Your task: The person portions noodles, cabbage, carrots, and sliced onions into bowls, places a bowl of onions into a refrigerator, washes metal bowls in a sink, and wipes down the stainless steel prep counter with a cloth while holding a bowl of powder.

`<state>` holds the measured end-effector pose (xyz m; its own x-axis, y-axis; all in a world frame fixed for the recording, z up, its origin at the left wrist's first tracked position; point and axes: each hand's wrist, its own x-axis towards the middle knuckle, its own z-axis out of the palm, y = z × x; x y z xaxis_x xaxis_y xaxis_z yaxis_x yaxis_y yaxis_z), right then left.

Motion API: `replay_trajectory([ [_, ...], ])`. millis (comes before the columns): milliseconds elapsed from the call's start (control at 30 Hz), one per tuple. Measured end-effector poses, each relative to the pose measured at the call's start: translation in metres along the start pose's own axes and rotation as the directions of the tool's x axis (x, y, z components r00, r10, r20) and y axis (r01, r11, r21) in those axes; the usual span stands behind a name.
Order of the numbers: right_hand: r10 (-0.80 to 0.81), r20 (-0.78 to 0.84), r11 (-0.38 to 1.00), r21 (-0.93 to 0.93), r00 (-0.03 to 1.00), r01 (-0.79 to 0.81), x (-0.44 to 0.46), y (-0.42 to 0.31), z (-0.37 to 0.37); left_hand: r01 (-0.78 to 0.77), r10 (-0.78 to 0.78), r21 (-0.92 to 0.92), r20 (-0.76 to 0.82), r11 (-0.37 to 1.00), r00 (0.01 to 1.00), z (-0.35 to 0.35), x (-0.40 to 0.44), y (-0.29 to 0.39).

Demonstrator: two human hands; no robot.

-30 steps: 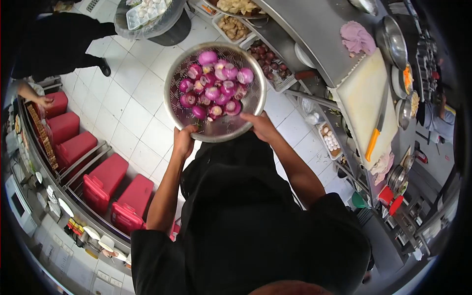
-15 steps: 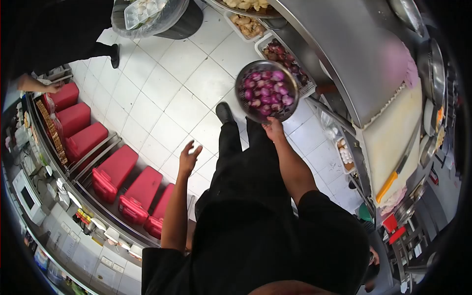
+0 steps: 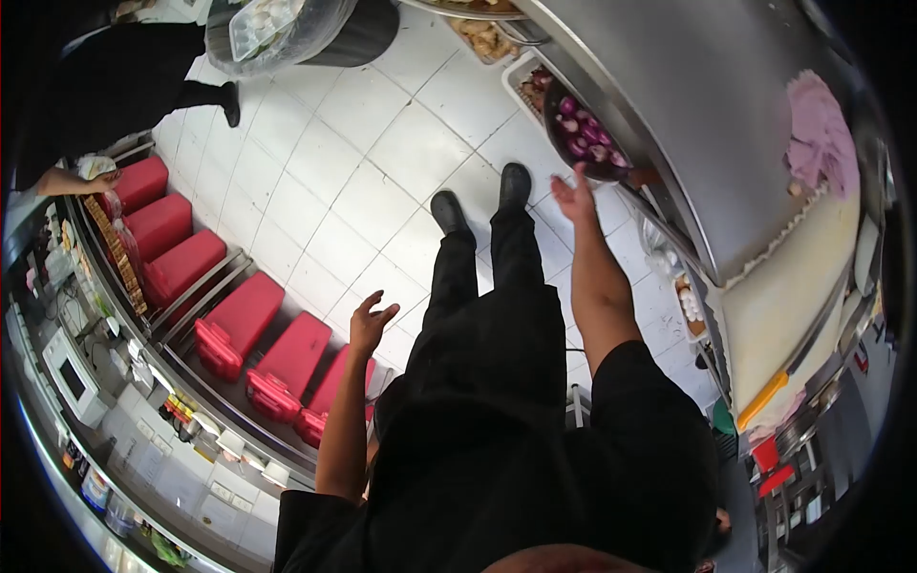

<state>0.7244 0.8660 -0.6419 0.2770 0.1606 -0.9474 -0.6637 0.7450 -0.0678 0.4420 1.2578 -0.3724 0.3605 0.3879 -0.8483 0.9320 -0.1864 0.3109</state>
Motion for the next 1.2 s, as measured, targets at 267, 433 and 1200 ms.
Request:
replay_trajectory([
  [267,-0.254,0.187,0.424,-0.860,0.949,0.283,-0.136,0.123,0.072,-0.272,0.273,0.057,0.000,0.961,0.962,-0.007,0.017,0.046],
  [433,-0.197,0.567,0.340,-0.726,0.800,0.598,-0.341,0.104,0.211,-0.350,0.350,0.015,-0.013,0.937,0.936,-0.035,0.027,0.083],
  [1200,-0.809,0.484,-0.567,-0.793,-0.333,0.224,-0.327,-0.158,0.429,-0.051,-0.076,-0.500,-0.230,0.865,0.970,-0.096,-0.018,0.008],
])
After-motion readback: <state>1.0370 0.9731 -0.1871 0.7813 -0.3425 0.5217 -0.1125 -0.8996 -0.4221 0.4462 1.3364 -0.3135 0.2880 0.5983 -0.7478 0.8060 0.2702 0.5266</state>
